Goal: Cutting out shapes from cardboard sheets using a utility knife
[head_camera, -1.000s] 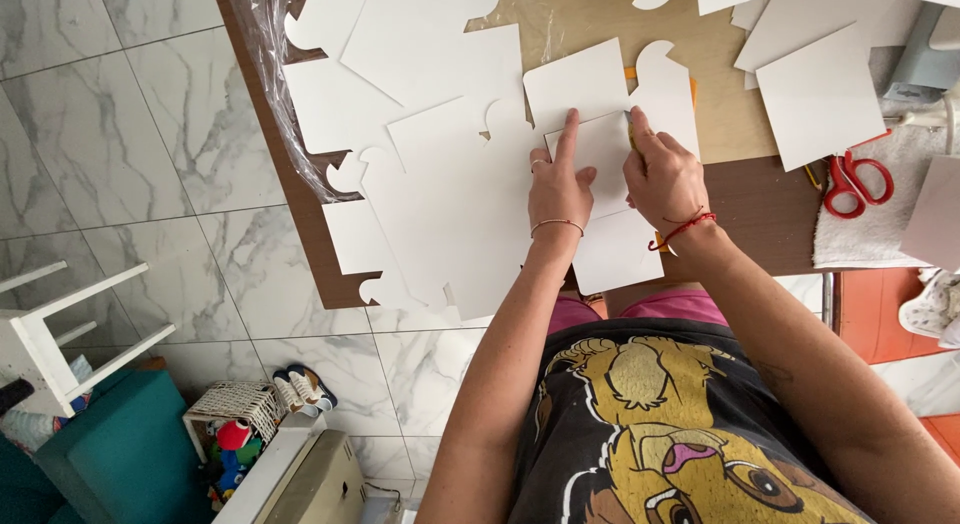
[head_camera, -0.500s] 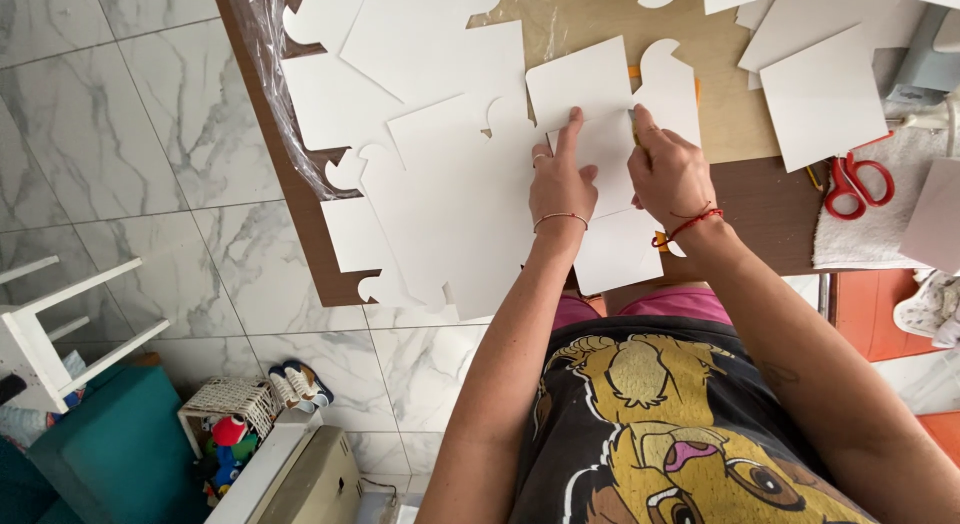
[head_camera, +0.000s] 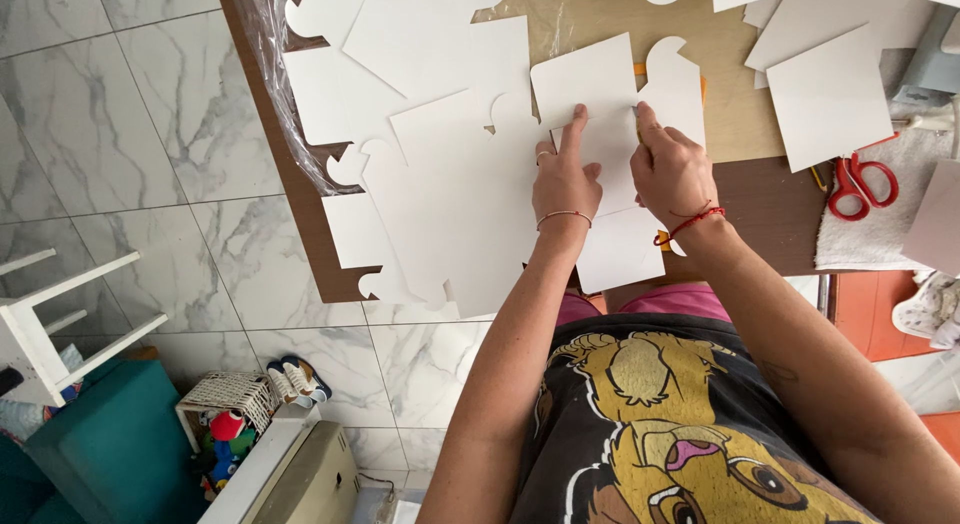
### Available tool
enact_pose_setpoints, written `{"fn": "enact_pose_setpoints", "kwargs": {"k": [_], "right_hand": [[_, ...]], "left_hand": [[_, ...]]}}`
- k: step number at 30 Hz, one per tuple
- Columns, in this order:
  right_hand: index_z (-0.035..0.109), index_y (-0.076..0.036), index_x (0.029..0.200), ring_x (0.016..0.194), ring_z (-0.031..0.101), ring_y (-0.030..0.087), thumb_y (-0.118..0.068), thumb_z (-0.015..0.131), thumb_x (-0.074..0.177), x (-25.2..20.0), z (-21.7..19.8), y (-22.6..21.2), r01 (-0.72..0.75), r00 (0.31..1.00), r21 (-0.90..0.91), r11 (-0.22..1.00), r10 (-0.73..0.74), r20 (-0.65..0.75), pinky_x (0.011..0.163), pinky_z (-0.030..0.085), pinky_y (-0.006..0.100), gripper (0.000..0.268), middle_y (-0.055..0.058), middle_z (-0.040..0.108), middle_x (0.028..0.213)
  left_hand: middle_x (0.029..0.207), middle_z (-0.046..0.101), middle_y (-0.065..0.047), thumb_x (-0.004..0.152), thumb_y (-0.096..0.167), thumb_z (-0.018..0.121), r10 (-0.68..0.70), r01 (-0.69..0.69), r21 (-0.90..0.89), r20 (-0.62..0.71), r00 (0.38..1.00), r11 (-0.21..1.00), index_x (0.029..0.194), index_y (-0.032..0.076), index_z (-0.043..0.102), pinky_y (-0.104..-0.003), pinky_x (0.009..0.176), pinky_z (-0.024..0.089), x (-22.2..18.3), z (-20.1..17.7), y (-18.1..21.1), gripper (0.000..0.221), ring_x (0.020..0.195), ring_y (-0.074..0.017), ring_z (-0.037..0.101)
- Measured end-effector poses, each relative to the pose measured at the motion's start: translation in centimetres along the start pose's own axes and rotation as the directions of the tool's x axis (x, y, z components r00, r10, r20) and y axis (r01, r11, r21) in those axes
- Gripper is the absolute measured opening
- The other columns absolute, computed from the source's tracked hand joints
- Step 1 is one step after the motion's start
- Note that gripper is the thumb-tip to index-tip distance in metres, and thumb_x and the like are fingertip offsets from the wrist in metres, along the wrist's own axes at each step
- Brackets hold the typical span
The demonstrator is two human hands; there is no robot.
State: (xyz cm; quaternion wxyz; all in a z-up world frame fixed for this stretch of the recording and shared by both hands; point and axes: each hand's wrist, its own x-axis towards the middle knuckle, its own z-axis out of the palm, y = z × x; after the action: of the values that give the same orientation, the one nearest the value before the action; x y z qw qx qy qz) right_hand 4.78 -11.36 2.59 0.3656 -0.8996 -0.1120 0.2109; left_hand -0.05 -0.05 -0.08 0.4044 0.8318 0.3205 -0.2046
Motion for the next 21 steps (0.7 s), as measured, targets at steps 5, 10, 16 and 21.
{"fn": "enact_pose_setpoints", "kwargs": {"k": [5, 10, 16, 21], "right_hand": [[0.048, 0.005, 0.120, 0.038, 0.054, 0.021, 0.001, 0.041, 0.081, 0.0, 0.3, 0.4, -0.051, 0.998, -0.049, 0.997, 0.053, 0.039, 0.029, 0.047, 0.025, 0.039, 0.022, 0.056, 0.077], [0.049, 0.004, 0.120, 0.038, 0.054, 0.019, -0.001, 0.040, 0.080, -0.2, -0.9, -1.5, -0.109, 0.992, -0.071, 0.991, 0.113, 0.059, 0.030, 0.048, 0.024, 0.041, 0.017, 0.058, 0.071], [0.051, -0.002, 0.120, 0.039, 0.057, 0.017, -0.005, 0.045, 0.078, -0.3, -3.3, -3.2, -0.129, 0.988, -0.074, 0.989, 0.134, 0.074, 0.042, 0.052, 0.030, 0.043, 0.006, 0.057, 0.047], [0.055, -0.009, 0.112, 0.068, 0.061, 0.024, -0.016, 0.053, 0.088, 2.7, -1.6, 1.6, -0.024, 1.000, 0.068, 0.997, 0.025, -0.016, 0.063, 0.049, 0.038, 0.025, 0.010, 0.062, 0.076]], "left_hand": [[0.108, 0.039, -0.014, 0.080, 0.014, 0.057, -0.009, 0.008, -0.018, -0.046, 0.999, 1.000, 0.132, 0.037, 0.021, -0.043, 0.075, 0.050, -0.4, 0.3, 0.3, 0.067, 0.088, -0.0336, 0.060], [0.108, 0.038, -0.013, 0.081, 0.012, 0.056, -0.031, 0.030, -0.012, -0.052, 0.998, 0.999, 0.131, 0.037, 0.022, -0.042, 0.076, 0.050, -0.5, 0.2, 0.7, 0.065, 0.089, -0.0326, 0.060], [0.110, 0.038, -0.013, 0.081, 0.014, 0.057, -0.014, 0.014, 0.031, -0.007, 1.000, 0.999, 0.132, 0.036, 0.021, -0.042, 0.077, 0.049, -0.4, -0.4, 0.7, 0.067, 0.090, -0.0327, 0.059], [0.130, 0.035, -0.018, 0.076, 0.004, 0.060, 0.105, -0.105, -0.164, -0.009, 0.994, 0.981, 0.137, 0.022, 0.011, -0.047, 0.093, 0.036, -1.2, -1.4, -0.4, 0.081, 0.120, -0.0348, 0.039]]}}
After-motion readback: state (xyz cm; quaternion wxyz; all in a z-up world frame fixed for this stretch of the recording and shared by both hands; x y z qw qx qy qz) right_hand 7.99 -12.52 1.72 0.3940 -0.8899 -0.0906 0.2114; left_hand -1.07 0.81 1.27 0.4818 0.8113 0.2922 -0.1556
